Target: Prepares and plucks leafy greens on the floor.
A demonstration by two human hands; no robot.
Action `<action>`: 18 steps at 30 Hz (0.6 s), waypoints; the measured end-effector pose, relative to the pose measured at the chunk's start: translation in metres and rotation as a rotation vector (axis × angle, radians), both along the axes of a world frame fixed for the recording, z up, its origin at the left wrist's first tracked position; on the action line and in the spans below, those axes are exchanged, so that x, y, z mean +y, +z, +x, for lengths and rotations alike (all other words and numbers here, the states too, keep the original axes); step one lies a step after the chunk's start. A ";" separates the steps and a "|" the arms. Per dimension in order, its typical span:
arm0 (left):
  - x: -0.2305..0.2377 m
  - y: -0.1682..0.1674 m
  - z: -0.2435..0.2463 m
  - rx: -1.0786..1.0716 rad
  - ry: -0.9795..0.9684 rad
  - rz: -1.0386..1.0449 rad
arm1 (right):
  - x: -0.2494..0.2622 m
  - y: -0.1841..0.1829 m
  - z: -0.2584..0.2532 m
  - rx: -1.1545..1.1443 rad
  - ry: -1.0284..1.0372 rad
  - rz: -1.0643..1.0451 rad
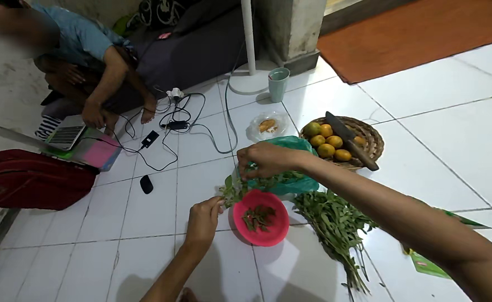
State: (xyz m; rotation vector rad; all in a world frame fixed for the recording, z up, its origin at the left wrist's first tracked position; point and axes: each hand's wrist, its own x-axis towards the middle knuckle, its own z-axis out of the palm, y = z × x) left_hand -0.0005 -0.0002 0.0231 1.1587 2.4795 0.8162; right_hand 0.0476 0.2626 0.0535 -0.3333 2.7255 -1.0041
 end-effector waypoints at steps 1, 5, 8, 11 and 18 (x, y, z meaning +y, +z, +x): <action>0.000 0.000 0.000 0.001 0.000 0.000 | 0.000 -0.001 0.000 0.011 0.001 0.005; 0.003 0.001 0.001 -0.004 0.000 -0.018 | -0.007 -0.002 0.002 0.098 -0.013 0.079; 0.004 0.001 0.002 -0.024 -0.009 -0.058 | -0.013 -0.001 0.003 0.112 -0.010 0.162; 0.006 0.001 0.002 -0.035 -0.012 -0.081 | -0.014 0.000 0.003 0.121 -0.006 0.192; 0.009 0.004 0.001 -0.106 -0.022 -0.156 | -0.020 0.003 0.003 0.054 0.036 0.287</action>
